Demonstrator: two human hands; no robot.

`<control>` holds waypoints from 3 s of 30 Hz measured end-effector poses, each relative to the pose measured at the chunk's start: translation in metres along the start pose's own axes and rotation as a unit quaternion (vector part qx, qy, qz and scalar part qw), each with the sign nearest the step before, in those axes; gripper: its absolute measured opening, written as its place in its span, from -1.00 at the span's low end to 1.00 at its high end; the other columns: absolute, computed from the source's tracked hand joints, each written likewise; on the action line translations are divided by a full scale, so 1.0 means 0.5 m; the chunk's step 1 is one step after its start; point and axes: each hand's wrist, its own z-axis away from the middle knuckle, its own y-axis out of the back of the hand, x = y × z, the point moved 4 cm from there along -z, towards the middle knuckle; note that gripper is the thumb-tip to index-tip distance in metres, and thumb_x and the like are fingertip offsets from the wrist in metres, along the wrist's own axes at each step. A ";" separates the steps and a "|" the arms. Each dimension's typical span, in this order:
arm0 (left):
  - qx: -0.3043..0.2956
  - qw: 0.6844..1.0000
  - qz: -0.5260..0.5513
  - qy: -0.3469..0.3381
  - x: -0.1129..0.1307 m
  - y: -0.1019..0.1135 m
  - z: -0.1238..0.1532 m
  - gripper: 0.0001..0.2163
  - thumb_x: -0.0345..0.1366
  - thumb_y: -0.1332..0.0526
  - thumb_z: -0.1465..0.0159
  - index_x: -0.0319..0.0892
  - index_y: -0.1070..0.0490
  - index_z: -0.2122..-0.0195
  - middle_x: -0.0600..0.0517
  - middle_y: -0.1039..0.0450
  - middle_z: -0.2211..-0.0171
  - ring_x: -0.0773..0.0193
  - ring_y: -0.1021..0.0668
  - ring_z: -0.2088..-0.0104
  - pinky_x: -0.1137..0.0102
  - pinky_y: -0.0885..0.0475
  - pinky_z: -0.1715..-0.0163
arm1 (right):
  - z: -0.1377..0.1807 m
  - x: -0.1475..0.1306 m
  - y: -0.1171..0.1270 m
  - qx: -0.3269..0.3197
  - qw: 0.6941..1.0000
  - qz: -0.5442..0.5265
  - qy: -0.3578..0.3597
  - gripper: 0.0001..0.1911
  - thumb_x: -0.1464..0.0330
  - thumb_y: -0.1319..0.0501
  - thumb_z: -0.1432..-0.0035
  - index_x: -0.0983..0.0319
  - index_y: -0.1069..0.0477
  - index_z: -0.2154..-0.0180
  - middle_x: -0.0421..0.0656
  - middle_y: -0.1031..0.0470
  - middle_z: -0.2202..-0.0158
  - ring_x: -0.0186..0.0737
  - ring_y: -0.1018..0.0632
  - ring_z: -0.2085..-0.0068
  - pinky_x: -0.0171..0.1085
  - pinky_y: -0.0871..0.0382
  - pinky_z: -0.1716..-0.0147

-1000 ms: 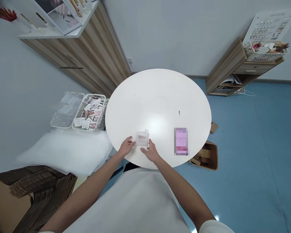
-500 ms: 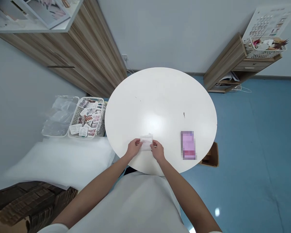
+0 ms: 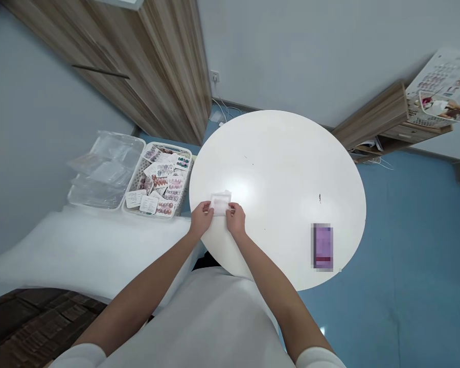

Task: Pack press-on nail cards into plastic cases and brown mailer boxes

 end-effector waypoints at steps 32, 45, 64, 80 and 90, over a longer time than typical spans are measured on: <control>0.052 0.996 -0.047 -0.045 -0.047 0.072 0.004 -0.36 -0.30 -0.16 -0.09 -0.32 0.07 -0.16 -0.26 -0.02 -0.15 0.01 -0.13 -0.16 0.15 -0.10 -0.11 | 0.027 -0.011 -0.008 -0.090 0.995 -0.015 0.046 -0.44 0.44 -0.09 0.06 0.16 -0.11 -0.05 -0.08 -0.20 -0.01 -0.23 -0.36 0.06 -0.16 -0.28 0.05; -0.006 0.999 -0.016 0.040 -0.070 0.103 0.269 -0.42 -0.19 -0.07 -0.18 -0.16 0.14 -0.18 -0.17 -0.30 0.03 0.24 -0.48 0.17 0.33 -0.40 0.24 | 0.219 0.017 0.103 -0.203 0.970 -0.069 0.113 -0.66 0.20 -0.02 -0.05 0.20 -0.29 0.14 -0.20 -0.33 0.41 -0.37 -0.32 0.53 -0.30 -0.33 0.48; 0.362 0.897 -0.222 0.125 -0.201 0.403 0.669 -0.69 -0.20 -0.04 -0.16 -0.16 -0.30 0.09 -0.08 -0.42 0.15 0.11 -0.43 0.09 0.24 -0.30 0.10 | 0.497 -0.124 -0.198 -0.550 0.732 0.147 0.375 -0.70 0.35 -0.06 -0.05 0.17 -0.31 0.13 -0.18 -0.45 0.32 -0.33 -0.44 0.44 -0.29 -0.32 0.39; 0.264 0.922 -0.238 0.151 -0.392 0.592 0.755 -0.62 -0.07 -0.10 -0.11 -0.18 -0.34 0.12 -0.13 -0.41 0.15 0.01 -0.43 0.13 0.28 -0.30 0.24 | 0.697 -0.141 -0.450 -0.388 0.734 0.241 0.503 -0.58 0.36 -0.11 -0.02 0.21 -0.26 0.01 -0.02 -0.11 -0.14 0.01 -0.17 -0.14 -0.01 -0.17 -0.01; 0.238 0.946 -0.203 0.089 -0.422 0.604 0.748 -0.71 -0.13 0.02 -0.22 -0.15 -0.43 0.31 -0.09 -0.45 0.30 0.11 -0.46 0.23 0.35 -0.30 0.34 | 0.713 -0.158 -0.486 -0.404 0.781 0.159 0.450 -0.57 0.35 -0.11 0.01 0.19 -0.22 0.04 -0.06 -0.26 0.02 -0.14 -0.34 -0.01 -0.11 -0.27 0.06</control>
